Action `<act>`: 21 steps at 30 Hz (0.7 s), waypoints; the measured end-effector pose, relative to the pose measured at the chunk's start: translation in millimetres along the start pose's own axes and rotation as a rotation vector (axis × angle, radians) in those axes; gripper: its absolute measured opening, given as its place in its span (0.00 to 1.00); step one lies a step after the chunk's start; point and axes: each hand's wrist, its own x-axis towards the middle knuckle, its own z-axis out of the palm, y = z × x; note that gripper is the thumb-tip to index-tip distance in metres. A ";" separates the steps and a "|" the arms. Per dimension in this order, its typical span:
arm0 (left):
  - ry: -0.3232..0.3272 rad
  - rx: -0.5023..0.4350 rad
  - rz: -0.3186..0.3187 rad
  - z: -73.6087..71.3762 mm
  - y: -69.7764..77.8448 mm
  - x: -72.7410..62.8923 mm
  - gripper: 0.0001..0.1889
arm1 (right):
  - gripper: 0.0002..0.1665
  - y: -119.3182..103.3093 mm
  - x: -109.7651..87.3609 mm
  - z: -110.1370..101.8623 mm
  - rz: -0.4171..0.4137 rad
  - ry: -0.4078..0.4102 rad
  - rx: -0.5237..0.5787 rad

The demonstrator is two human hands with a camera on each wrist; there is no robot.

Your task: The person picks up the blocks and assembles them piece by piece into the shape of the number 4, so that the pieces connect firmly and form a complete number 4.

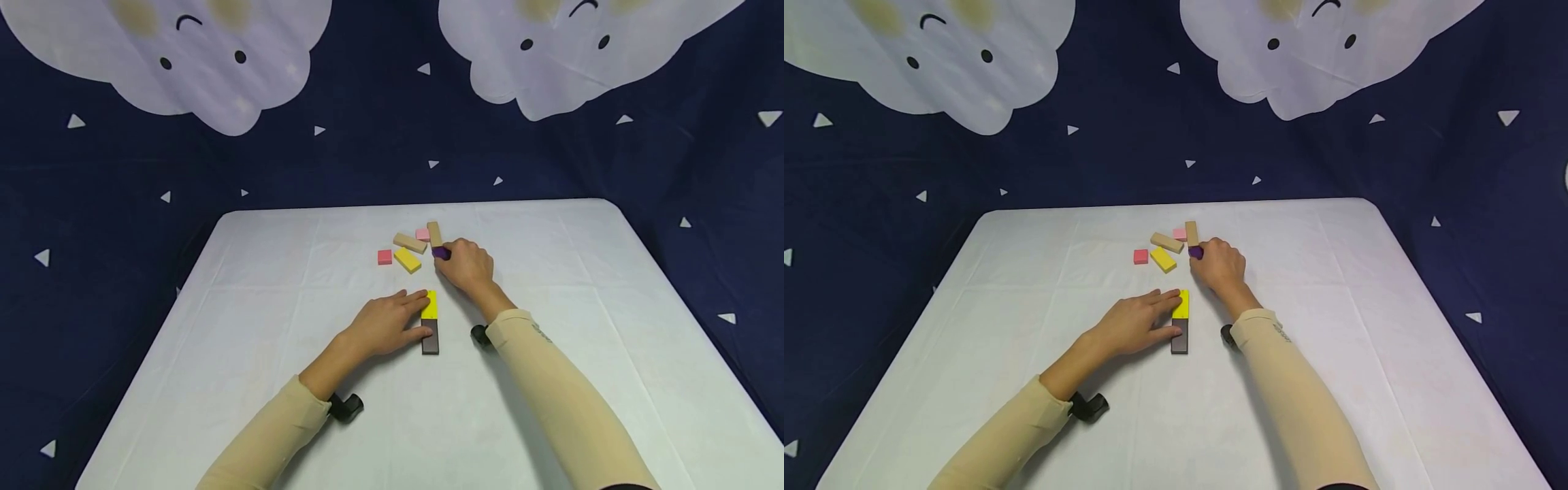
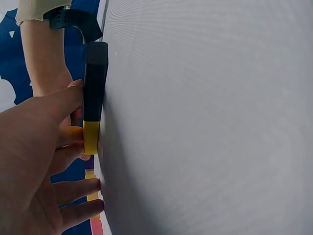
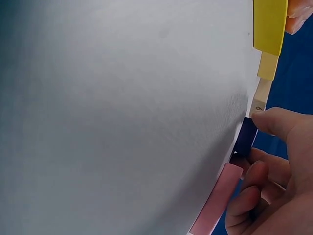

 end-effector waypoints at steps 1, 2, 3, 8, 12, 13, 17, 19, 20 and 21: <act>-0.001 -0.001 -0.002 0.1 0.0 0.0 0.36 | 0.30 -0.1 0.0 -0.3 -0.001 0.000 0.000; -0.001 -0.003 -0.004 0.2 -0.1 0.0 0.36 | 0.31 -0.2 -0.4 -0.4 -0.001 -0.001 0.001; -0.003 -0.005 -0.006 0.4 0.0 -0.1 0.36 | 0.31 -0.2 -0.6 -0.7 -0.003 -0.003 0.003; -0.003 -0.006 -0.011 2.0 -0.5 -0.5 0.36 | 0.32 0.2 -1.7 -1.4 -0.006 -0.016 0.018; 0.002 -0.008 -0.011 3.6 -1.0 -0.3 0.37 | 0.32 1.5 -1.8 -1.3 -0.002 -0.018 0.044; 0.003 -0.009 -0.010 3.9 -1.1 -0.3 0.37 | 0.31 2.1 -1.7 -1.3 0.000 -0.016 0.052; 0.007 -0.011 -0.007 4.2 -0.9 0.0 0.37 | 0.31 4.3 -1.7 -1.8 0.006 -0.002 0.086; 0.009 -0.008 -0.007 4.2 -1.0 -0.1 0.37 | 0.30 4.8 -1.6 -1.9 0.001 0.000 0.099; 0.011 -0.007 -0.008 4.1 -1.0 -0.1 0.37 | 0.30 5.1 -1.3 -1.9 -0.004 0.000 0.105; 0.012 -0.006 -0.009 4.1 -1.0 -0.2 0.37 | 0.30 5.4 -0.9 -1.9 -0.009 0.000 0.107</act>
